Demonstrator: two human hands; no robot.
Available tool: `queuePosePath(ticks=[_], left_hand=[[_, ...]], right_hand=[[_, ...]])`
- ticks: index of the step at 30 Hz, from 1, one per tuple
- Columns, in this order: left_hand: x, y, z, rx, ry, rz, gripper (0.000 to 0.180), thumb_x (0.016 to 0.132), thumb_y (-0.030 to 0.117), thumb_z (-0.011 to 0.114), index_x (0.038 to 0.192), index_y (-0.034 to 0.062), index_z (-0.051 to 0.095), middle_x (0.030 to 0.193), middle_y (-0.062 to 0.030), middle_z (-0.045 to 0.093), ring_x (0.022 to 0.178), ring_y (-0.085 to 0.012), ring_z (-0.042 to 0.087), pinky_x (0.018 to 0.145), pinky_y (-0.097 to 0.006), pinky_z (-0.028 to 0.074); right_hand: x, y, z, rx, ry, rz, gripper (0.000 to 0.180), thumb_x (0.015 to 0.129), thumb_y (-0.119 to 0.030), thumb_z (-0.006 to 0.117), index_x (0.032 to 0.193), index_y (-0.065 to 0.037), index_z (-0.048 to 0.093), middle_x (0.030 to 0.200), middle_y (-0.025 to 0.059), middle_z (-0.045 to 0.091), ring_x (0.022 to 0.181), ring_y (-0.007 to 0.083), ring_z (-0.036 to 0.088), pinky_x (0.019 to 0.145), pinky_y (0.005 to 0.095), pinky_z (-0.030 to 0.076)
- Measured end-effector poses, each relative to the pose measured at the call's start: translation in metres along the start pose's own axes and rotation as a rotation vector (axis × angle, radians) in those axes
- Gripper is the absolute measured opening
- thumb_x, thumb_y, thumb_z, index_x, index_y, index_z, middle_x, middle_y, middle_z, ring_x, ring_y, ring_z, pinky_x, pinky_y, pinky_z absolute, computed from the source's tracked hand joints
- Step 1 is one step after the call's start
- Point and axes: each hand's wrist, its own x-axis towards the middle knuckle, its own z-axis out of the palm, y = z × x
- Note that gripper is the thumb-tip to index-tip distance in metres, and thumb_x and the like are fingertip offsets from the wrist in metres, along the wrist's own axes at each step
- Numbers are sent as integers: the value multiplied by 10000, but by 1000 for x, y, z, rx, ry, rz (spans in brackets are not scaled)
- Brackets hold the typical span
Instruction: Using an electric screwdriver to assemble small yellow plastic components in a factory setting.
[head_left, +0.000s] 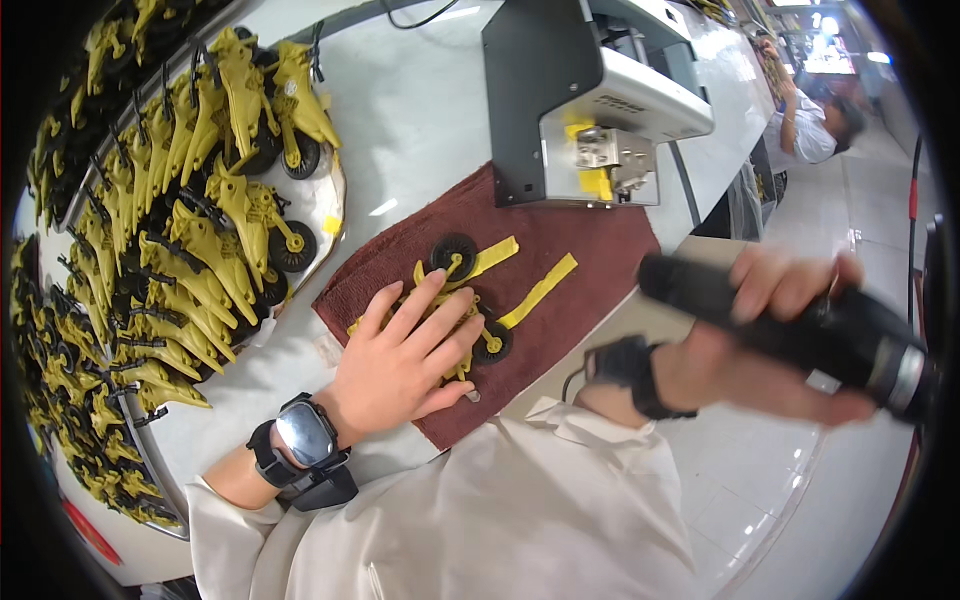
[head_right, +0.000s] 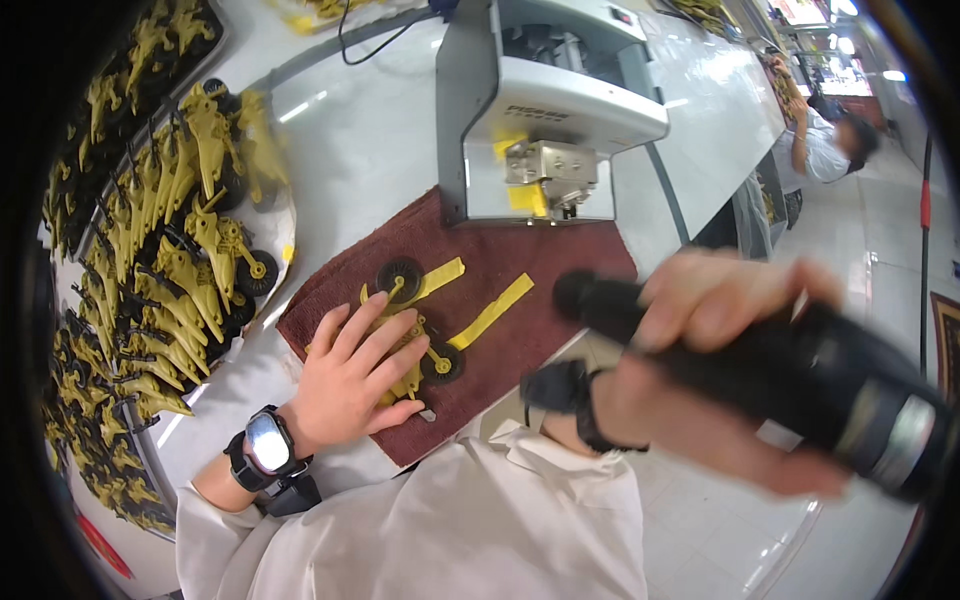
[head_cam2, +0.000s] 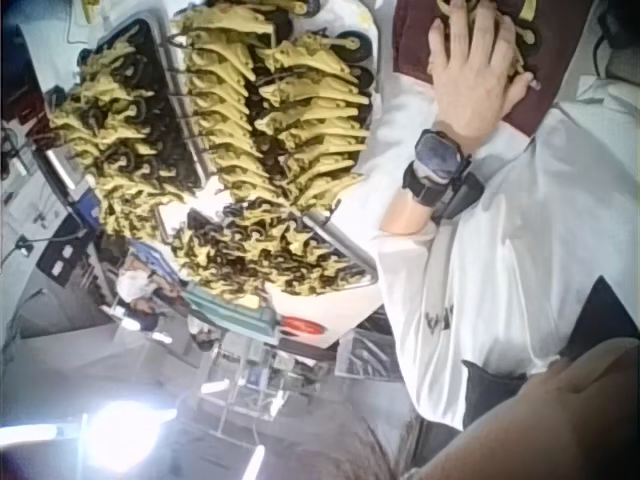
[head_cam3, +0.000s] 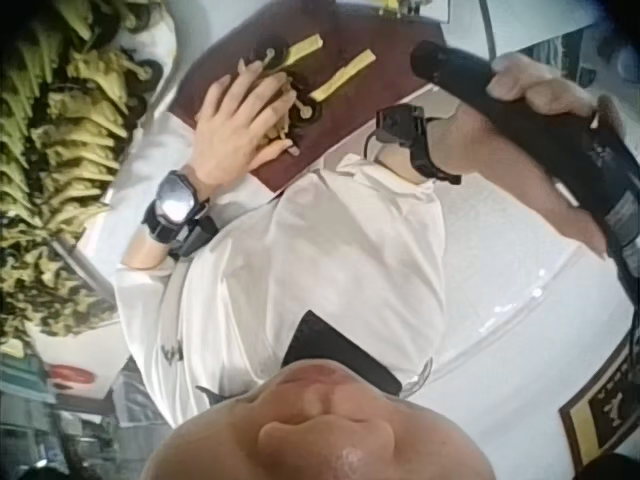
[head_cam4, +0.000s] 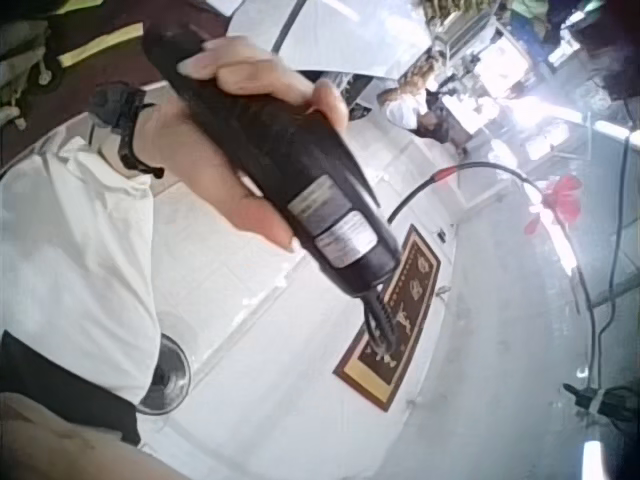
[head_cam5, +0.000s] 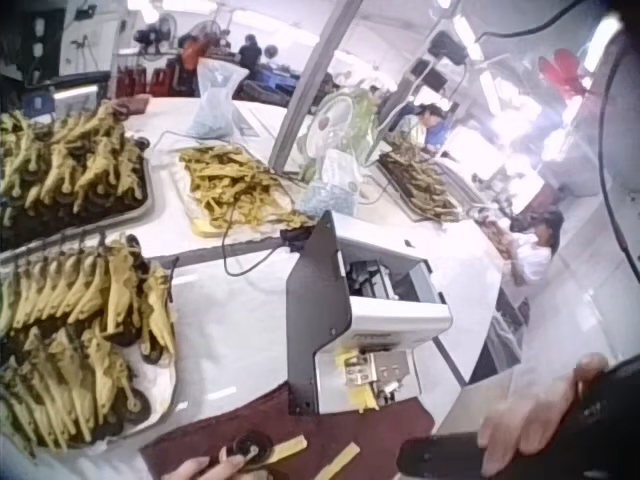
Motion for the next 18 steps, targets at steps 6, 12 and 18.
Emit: queuePosePath(ticks=[6,12,18], left_hand=[[-5,-1,8,-28,46,-32,590,720,440,664,1206,133,531,1304,-67,454,1268,-307,359,1015,-468,279],[-8,-2,4,-10,65,-9,584,752,465,638,1213,122,535,1301,-93,470,1263,-336,369,1004,-485,283],[-9,-4,5,-26,79,21,625,734,494,642,1222,121,528,1312,-93,464,1273,-329,366,1007,-481,288]], right_hand=[[31,58,24,-431,112,-16,891,737,-810,394,1009,32,497,626,99,545,507,199,512,470,298,431],[-31,25,10,152,-51,171,891,729,-794,437,1068,29,480,627,98,530,455,206,486,457,318,414],[-93,5,22,341,-306,125,931,679,-741,595,1115,38,333,744,161,583,564,250,575,507,336,466]])
